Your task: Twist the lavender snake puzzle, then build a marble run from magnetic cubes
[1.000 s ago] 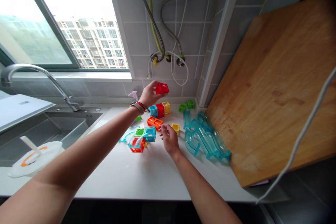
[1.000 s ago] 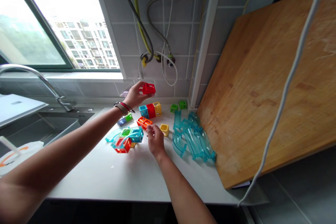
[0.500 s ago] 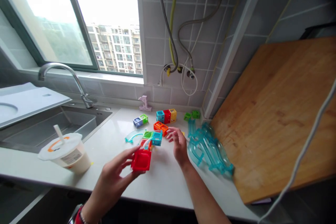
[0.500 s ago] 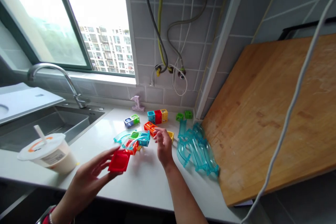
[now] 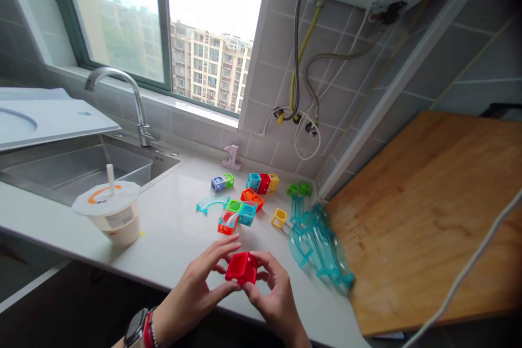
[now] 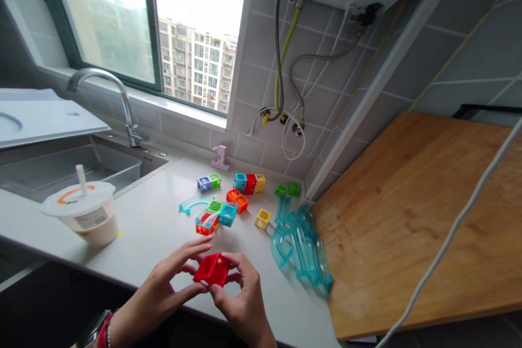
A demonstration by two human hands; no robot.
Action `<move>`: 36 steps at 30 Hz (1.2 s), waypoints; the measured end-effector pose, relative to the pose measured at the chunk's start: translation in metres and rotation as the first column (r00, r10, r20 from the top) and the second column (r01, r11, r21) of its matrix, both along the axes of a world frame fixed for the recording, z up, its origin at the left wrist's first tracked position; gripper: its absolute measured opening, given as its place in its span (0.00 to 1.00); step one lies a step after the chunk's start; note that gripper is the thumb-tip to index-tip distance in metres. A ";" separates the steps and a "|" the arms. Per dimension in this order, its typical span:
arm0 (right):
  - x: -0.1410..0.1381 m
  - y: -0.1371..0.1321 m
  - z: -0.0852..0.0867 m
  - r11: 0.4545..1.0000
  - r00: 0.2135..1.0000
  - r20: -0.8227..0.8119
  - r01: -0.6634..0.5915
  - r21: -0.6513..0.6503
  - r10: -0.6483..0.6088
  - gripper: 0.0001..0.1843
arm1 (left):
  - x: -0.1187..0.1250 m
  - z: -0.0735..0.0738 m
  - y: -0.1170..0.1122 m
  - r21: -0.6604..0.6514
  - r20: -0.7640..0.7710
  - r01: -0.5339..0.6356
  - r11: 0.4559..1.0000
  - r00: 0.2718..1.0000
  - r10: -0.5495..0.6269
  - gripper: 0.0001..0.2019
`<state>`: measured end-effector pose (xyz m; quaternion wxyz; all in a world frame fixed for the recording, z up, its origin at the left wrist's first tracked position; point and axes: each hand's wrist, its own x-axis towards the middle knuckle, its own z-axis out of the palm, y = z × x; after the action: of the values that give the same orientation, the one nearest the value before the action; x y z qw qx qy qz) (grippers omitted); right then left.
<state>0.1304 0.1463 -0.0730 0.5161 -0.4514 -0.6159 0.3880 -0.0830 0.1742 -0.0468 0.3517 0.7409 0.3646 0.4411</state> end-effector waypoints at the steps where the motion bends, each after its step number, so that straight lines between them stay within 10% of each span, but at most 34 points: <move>1: 0.004 0.004 0.000 0.999 0.999 -0.020 0.035 -0.015 -0.036 0.23 | -0.002 0.006 0.003 0.023 0.022 -0.022 0.999 1.000 0.021 0.28; 7: 0.015 0.034 0.010 0.976 0.974 0.056 0.220 0.009 -0.220 0.23 | -0.020 0.031 0.064 -0.049 0.271 -0.270 0.962 0.923 0.273 0.13; 15: 0.014 0.058 0.018 0.989 0.946 0.289 0.129 0.067 -0.143 0.24 | 0.002 0.006 0.150 -0.250 0.348 -0.021 0.968 0.931 0.110 0.25; 23: 0.007 0.052 0.010 0.988 0.969 0.194 0.152 0.011 -0.151 0.24 | 0.007 -0.027 0.153 -0.310 0.404 0.045 0.950 0.910 0.089 0.26; 36: 0.007 0.049 0.013 0.994 0.981 0.163 0.112 -0.017 -0.108 0.22 | 0.007 -0.032 0.149 -0.432 0.532 0.317 0.844 0.845 -0.045 0.37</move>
<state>0.1378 0.1953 -0.0599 0.4791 -0.5214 -0.6248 0.3289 -0.0759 0.3228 -0.0791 0.6568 0.5139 0.2879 0.4708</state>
